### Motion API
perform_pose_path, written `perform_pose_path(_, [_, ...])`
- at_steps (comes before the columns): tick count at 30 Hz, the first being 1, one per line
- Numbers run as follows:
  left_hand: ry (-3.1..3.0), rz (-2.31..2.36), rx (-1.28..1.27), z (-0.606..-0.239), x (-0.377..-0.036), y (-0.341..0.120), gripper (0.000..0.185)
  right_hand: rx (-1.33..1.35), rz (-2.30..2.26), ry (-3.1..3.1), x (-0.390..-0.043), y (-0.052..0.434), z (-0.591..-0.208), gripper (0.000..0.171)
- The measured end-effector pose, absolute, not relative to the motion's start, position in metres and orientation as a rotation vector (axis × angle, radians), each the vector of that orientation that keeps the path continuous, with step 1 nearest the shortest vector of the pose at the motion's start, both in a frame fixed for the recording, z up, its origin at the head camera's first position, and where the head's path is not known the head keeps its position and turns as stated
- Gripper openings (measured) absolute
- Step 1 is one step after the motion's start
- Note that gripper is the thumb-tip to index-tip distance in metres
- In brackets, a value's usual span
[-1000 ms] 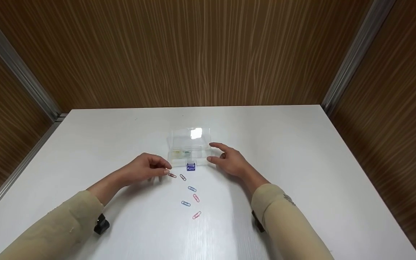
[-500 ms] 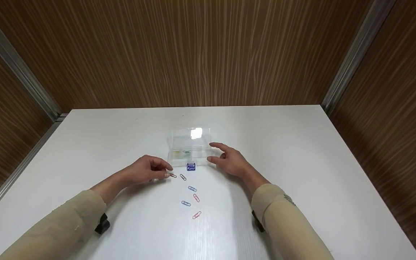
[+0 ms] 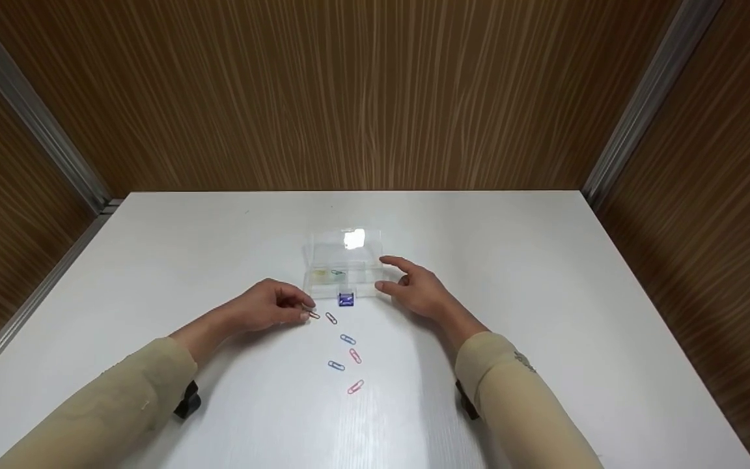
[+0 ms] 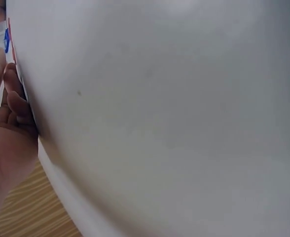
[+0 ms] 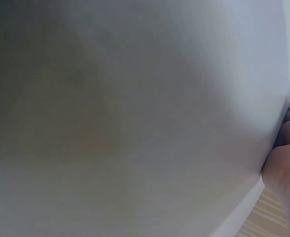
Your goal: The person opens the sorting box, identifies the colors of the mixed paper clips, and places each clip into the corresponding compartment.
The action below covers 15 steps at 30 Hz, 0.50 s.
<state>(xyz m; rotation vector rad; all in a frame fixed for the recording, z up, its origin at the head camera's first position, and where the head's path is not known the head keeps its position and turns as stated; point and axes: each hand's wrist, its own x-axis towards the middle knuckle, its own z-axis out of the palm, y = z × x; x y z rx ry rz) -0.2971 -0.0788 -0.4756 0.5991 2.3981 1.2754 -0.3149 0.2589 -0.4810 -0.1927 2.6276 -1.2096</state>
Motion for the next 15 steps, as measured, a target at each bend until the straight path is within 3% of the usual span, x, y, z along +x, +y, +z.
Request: perform_pose_path(15, [2.406, 1.260, 0.594, -0.4693, -0.3012, -0.0724, 0.016, -0.160, -1.187, 2.622, -0.3178, 0.2659, -0.4748, 0.072])
